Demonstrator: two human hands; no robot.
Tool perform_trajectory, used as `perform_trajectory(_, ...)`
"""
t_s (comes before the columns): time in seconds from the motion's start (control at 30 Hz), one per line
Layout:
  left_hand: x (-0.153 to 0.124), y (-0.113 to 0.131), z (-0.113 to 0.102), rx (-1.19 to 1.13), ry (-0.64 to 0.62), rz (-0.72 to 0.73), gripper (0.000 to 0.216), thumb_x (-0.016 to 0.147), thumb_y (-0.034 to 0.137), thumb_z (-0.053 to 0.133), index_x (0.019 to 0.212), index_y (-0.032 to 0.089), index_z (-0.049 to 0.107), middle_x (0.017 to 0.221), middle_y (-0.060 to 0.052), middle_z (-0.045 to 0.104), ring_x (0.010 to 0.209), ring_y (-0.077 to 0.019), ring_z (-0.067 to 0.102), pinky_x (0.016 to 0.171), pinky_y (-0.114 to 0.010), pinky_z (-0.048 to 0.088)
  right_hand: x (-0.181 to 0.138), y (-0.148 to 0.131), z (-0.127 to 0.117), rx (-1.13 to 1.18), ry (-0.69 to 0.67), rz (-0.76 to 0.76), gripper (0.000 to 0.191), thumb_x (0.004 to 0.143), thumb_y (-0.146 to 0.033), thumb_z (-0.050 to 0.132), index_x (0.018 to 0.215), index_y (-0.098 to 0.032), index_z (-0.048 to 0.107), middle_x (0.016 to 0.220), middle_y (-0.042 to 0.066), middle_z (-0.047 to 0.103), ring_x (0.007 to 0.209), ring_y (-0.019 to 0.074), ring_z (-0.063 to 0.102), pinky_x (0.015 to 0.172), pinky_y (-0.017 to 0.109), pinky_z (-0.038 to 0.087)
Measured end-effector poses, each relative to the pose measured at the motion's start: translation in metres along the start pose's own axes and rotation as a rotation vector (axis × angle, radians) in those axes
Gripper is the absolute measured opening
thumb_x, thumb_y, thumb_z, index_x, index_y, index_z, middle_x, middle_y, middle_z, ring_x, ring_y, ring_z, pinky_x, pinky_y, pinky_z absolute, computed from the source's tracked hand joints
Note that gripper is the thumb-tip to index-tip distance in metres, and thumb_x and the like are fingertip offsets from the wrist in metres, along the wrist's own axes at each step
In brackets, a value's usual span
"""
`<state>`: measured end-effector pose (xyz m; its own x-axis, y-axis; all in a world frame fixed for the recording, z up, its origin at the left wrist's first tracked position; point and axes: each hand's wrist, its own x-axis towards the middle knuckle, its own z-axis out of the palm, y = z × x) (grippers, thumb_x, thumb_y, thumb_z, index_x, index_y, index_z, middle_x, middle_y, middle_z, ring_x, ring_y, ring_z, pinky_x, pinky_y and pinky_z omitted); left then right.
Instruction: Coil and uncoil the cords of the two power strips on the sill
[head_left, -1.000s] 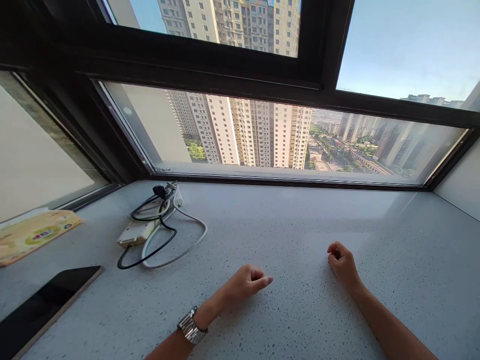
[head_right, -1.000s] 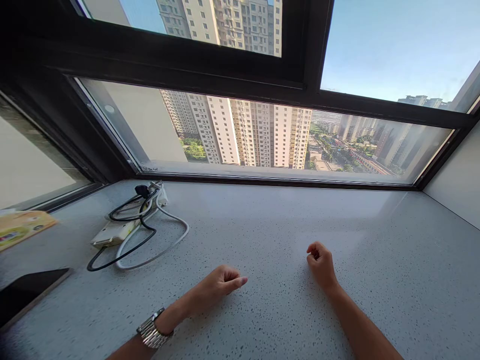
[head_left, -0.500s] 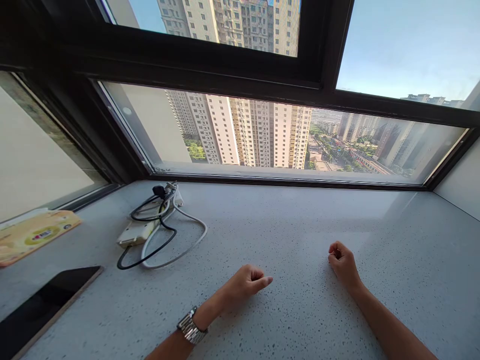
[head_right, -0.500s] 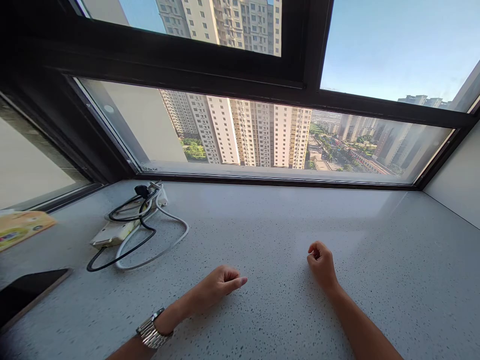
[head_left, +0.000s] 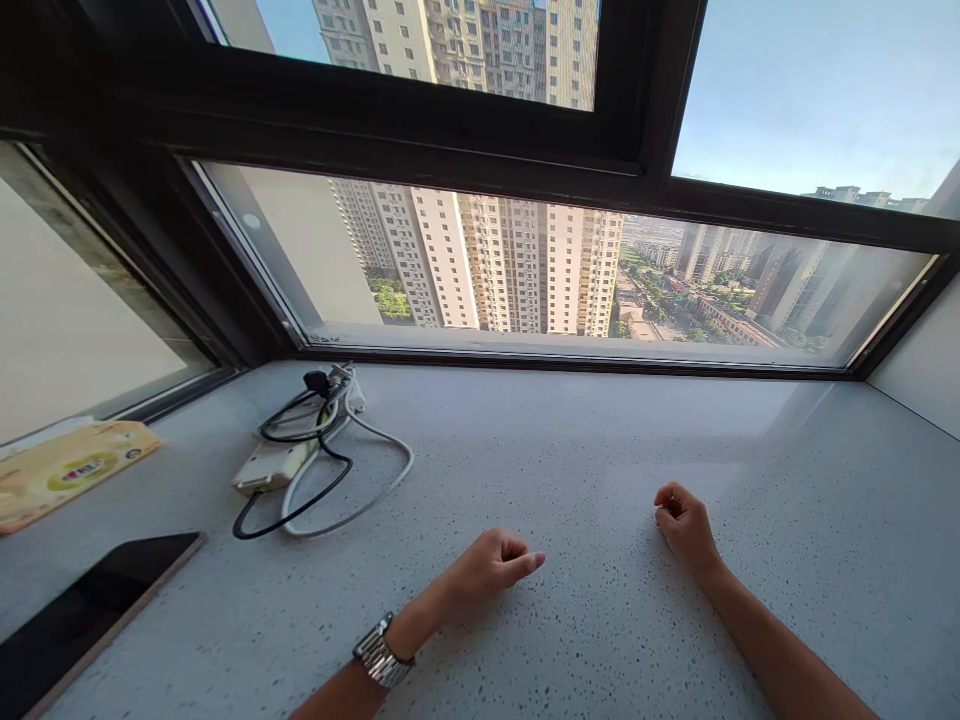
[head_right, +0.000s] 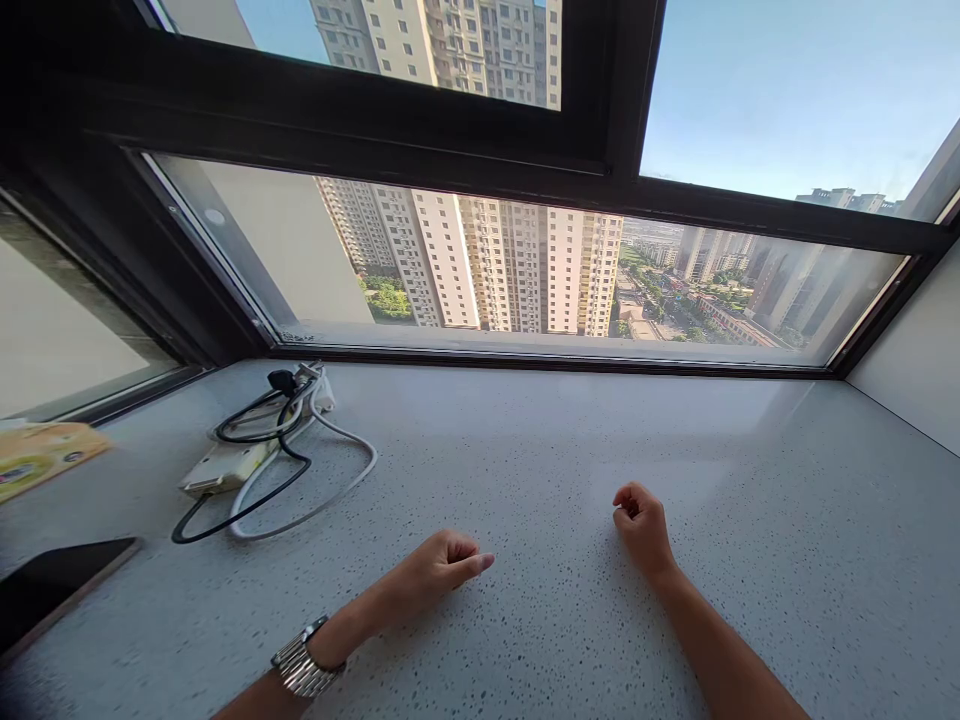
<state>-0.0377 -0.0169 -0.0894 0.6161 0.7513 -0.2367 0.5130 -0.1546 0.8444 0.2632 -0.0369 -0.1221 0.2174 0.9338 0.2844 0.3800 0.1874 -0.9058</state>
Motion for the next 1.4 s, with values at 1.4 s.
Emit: perform_trajectory(1.4,-0.0013,-0.0001,-0.0001,-0.009,0.001,-0.016,0.056,0.08,0.065,0.049,0.057,0.021,0.024,0.054,0.007,0.018,0.049,-0.007,0.012,0.049,-0.029,0.01,-0.0004,0.0013,0.0002,0.004,0.005,0.004,0.004,0.064,-0.025,0.046,0.063,-0.021,0.047,0.052,-0.005,0.038,0.047,0.0091,0.03,0.041,0.02,0.028)
